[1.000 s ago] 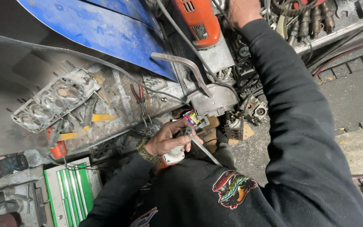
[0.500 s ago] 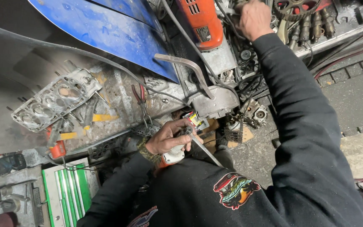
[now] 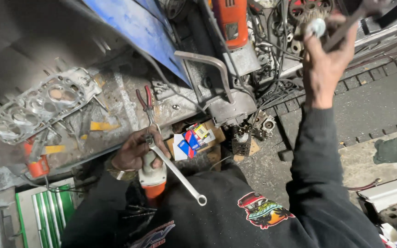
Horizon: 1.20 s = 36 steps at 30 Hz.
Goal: Cleaning an engine cylinder head using a rotary tool with a wire brush attachment.
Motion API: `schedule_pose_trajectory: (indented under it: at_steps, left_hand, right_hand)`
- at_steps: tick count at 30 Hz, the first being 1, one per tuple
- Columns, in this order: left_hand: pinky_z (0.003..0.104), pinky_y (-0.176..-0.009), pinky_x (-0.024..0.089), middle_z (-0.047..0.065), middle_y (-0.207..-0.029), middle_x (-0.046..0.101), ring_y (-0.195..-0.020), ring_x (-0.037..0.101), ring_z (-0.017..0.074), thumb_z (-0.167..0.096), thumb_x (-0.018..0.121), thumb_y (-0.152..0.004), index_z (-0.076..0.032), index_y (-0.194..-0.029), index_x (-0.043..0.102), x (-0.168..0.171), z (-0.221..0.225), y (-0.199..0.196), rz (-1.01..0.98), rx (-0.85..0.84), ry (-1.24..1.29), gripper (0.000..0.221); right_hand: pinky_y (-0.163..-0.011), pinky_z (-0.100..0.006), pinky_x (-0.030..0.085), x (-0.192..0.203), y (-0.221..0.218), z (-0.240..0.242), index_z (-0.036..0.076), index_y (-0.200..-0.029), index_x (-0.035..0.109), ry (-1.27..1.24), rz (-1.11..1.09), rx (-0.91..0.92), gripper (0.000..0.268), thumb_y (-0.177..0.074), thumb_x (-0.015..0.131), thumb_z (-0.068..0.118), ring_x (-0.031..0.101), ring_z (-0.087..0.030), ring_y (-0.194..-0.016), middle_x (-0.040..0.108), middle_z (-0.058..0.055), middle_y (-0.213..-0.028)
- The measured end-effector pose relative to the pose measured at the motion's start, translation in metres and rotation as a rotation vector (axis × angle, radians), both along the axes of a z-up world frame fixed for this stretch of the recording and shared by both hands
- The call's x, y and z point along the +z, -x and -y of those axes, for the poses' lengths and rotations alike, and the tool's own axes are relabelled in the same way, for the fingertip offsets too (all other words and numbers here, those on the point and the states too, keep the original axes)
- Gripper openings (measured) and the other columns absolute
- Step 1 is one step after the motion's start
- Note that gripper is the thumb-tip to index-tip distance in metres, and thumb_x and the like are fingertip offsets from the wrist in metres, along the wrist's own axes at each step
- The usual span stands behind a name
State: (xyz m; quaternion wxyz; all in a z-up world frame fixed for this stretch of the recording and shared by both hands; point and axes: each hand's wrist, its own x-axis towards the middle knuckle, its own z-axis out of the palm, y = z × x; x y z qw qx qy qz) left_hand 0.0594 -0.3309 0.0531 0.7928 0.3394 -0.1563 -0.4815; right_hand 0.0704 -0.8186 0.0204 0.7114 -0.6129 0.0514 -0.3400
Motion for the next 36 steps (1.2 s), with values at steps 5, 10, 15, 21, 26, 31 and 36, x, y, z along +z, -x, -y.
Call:
schedule_pose_trajectory:
  at_steps: [5,10,15,21,26,31,36]
  left_hand:
    - [0.031,-0.061,0.055,0.024,-0.108,0.072,-0.073,0.07,0.0203,-0.019,0.057,-0.105,-0.002,-0.124,0.053,0.058,-0.011,0.029,-0.035,0.016,-0.302,0.025]
    - [0.028,-0.054,0.051,0.006,-0.106,0.066,-0.073,0.071,0.0179,-0.021,0.061,-0.106,0.001,-0.131,0.053,0.029,-0.035,0.06,-0.072,0.037,-0.335,0.034]
    - [0.027,-0.057,0.052,0.006,-0.104,0.067,-0.075,0.07,0.0152,-0.021,0.065,-0.105,-0.003,-0.14,0.054,0.015,-0.092,0.092,0.092,0.113,-0.277,0.042]
    - [0.026,-0.062,0.053,0.007,-0.089,0.071,-0.074,0.069,0.0133,-0.024,0.068,-0.104,-0.003,-0.133,0.06,0.0,-0.174,0.126,0.134,0.185,-0.303,0.037]
    - [0.026,-0.06,0.053,0.008,-0.087,0.072,-0.072,0.068,0.0132,-0.025,0.068,-0.104,-0.003,-0.127,0.062,0.0,-0.219,0.15,0.133,0.203,-0.269,0.033]
    - [0.027,-0.06,0.054,0.006,-0.093,0.07,-0.079,0.072,0.0152,-0.024,0.069,-0.103,-0.002,-0.13,0.058,-0.011,-0.251,0.167,0.114,0.237,-0.192,0.036]
    - [0.025,-0.057,0.052,0.008,-0.089,0.072,-0.073,0.07,0.0131,-0.027,0.067,-0.101,-0.004,-0.133,0.056,-0.006,-0.271,0.174,0.163,0.262,-0.188,0.041]
  right_hand:
    - [-0.092,-0.034,0.062,0.041,0.095,-0.123,0.009,-0.122,0.058,0.228,0.064,0.221,0.036,-0.09,0.074,0.008,0.064,-0.017,-0.11,0.06,-0.011,-0.13]
    - [-0.097,-0.033,0.053,0.057,0.109,-0.254,-0.005,-0.145,0.048,0.596,-0.031,0.308,0.064,-0.091,0.079,0.007,0.065,-0.025,-0.111,0.062,-0.02,-0.133]
    - [-0.092,-0.036,0.056,0.062,0.112,-0.336,-0.002,-0.142,0.058,0.945,0.15,0.276,0.057,-0.092,0.084,-0.002,0.067,-0.031,-0.109,0.062,-0.02,-0.13]
    - [-0.076,-0.038,0.056,0.058,0.134,-0.423,0.0,-0.136,0.062,1.114,0.256,0.298,0.054,-0.089,0.089,0.0,0.068,-0.031,-0.097,0.064,-0.018,-0.121]
    - [-0.076,-0.038,0.055,0.054,0.155,-0.465,0.001,-0.136,0.061,1.144,0.268,0.38,0.056,-0.088,0.09,0.003,0.068,-0.031,-0.097,0.064,-0.017,-0.119]
    - [-0.076,-0.036,0.055,0.061,0.168,-0.494,0.003,-0.137,0.061,1.15,0.204,0.353,0.053,-0.092,0.089,0.003,0.067,-0.03,-0.099,0.063,-0.017,-0.121]
    - [-0.079,-0.038,0.057,0.066,0.174,-0.516,0.001,-0.13,0.065,1.216,0.337,0.368,0.05,-0.087,0.091,0.002,0.069,-0.032,-0.104,0.065,-0.018,-0.124]
